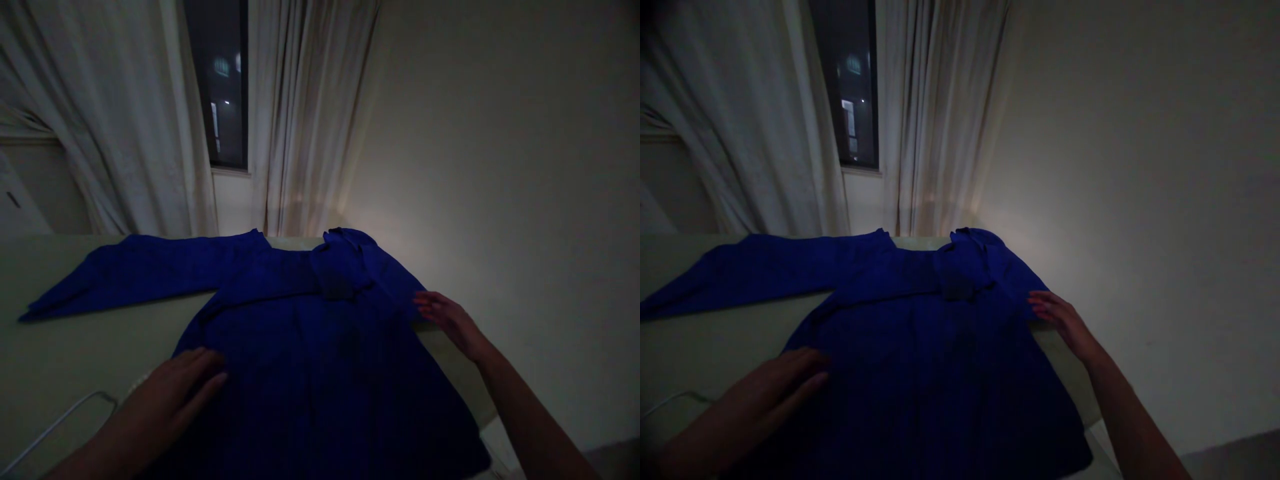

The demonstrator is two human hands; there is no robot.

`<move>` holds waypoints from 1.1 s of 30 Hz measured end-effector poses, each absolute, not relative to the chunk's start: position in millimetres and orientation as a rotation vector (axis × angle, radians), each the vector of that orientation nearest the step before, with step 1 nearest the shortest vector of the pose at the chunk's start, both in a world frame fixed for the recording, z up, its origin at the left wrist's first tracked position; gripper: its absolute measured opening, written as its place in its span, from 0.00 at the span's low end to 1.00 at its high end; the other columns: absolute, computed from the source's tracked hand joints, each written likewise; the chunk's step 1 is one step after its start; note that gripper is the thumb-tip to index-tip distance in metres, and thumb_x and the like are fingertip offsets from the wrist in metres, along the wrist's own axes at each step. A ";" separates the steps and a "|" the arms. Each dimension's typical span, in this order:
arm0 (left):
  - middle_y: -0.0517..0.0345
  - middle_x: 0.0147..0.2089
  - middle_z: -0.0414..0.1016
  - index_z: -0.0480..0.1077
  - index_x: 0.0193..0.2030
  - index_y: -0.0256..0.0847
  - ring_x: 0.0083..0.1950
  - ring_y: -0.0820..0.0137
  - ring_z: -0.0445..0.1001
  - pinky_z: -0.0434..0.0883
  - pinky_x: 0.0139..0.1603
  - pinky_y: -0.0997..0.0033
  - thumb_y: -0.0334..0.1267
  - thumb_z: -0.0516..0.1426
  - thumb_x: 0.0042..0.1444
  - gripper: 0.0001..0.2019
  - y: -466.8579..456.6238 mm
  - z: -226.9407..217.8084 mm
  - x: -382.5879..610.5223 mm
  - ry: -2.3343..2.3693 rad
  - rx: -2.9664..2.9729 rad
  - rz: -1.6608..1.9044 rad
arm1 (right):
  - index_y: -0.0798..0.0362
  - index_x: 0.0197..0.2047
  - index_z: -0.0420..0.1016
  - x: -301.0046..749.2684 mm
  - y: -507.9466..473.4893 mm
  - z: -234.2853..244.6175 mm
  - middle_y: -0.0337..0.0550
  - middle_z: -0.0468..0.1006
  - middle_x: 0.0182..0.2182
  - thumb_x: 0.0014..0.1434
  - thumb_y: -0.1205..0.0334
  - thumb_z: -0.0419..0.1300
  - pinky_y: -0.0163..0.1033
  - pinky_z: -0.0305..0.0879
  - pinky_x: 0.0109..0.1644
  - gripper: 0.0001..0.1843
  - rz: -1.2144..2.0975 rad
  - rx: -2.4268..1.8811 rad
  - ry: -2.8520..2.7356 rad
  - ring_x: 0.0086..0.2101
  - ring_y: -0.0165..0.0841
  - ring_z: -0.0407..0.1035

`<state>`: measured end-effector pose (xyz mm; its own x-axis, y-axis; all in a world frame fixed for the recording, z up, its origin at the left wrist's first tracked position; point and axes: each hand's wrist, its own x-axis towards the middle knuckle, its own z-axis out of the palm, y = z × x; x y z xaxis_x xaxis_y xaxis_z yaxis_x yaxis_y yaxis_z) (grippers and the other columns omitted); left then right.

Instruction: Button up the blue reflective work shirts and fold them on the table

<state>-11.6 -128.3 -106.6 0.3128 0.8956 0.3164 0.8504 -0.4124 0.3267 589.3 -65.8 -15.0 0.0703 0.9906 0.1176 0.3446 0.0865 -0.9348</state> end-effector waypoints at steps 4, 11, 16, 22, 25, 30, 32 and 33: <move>0.57 0.78 0.59 0.53 0.78 0.59 0.73 0.53 0.66 0.69 0.70 0.46 0.60 0.54 0.68 0.34 -126.5 -136.6 26.2 1.368 2.865 0.552 | 0.50 0.54 0.79 503.9 -12.3 -21.6 0.53 0.82 0.51 0.63 0.36 0.60 0.54 0.71 0.58 0.29 0.656 -1.541 -1.939 0.50 0.47 0.77; 0.60 0.80 0.50 0.41 0.81 0.57 0.76 0.57 0.61 0.67 0.72 0.50 0.58 0.53 0.70 0.38 -130.3 -150.0 13.3 1.332 3.029 0.415 | 0.52 0.59 0.77 398.1 55.5 -76.5 0.57 0.78 0.57 0.63 0.57 0.64 0.49 0.70 0.59 0.21 0.129 -1.788 -2.253 0.55 0.47 0.74; 0.59 0.78 0.57 0.46 0.80 0.57 0.73 0.57 0.66 0.71 0.67 0.56 0.60 0.56 0.67 0.40 -138.3 -149.3 -2.1 1.330 3.063 0.534 | 0.50 0.43 0.80 458.9 101.7 -27.7 0.41 0.82 0.34 0.57 0.62 0.63 0.41 0.75 0.48 0.10 0.297 -1.404 -1.400 0.38 0.36 0.77; 0.57 0.61 0.79 0.75 0.60 0.59 0.58 0.54 0.79 0.76 0.57 0.51 0.58 0.55 0.68 0.19 -112.9 -123.6 27.8 1.399 2.811 0.519 | 0.51 0.42 0.75 587.0 82.1 9.6 0.42 0.78 0.26 0.59 0.58 0.56 0.45 0.76 0.40 0.11 0.143 -1.480 -0.816 0.32 0.38 0.77; 0.52 0.57 0.79 0.77 0.55 0.51 0.55 0.55 0.78 0.75 0.56 0.51 0.48 0.52 0.71 0.15 -71.8 -97.0 65.9 1.420 2.733 0.615 | 0.51 0.35 0.75 593.4 56.6 -30.4 0.44 0.79 0.26 0.57 0.54 0.59 0.45 0.76 0.37 0.10 0.224 -1.530 -0.801 0.30 0.40 0.77; 0.45 0.71 0.68 0.68 0.68 0.41 0.67 0.55 0.70 0.70 0.65 0.51 0.36 0.48 0.71 0.22 12.9 -75.8 144.1 1.417 2.712 0.714 | 0.53 0.48 0.81 527.1 46.3 -82.5 0.52 0.84 0.46 0.63 0.53 0.59 0.52 0.72 0.58 0.16 0.186 -1.632 -1.505 0.48 0.44 0.78; 0.41 0.71 0.68 0.68 0.70 0.40 0.68 0.50 0.69 0.71 0.63 0.49 0.39 0.54 0.69 0.23 37.7 -78.5 172.4 1.518 2.631 0.622 | 0.54 0.56 0.79 493.7 47.9 -87.3 0.56 0.80 0.55 0.65 0.56 0.60 0.54 0.67 0.63 0.19 0.058 -1.630 -1.867 0.55 0.46 0.74; 0.41 0.67 0.73 0.72 0.66 0.41 0.65 0.49 0.72 0.72 0.61 0.49 0.40 0.57 0.67 0.22 47.4 -80.3 182.6 1.559 2.585 0.574 | 0.54 0.59 0.78 479.3 48.2 -88.1 0.57 0.78 0.59 0.65 0.57 0.61 0.56 0.65 0.65 0.21 -0.016 -1.624 -2.009 0.59 0.48 0.71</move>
<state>182.6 47.4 -80.3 0.4162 0.8654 0.2789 0.8399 -0.4834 0.2467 479.3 48.2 -88.1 -0.1177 0.9004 0.4189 0.9070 0.2693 -0.3239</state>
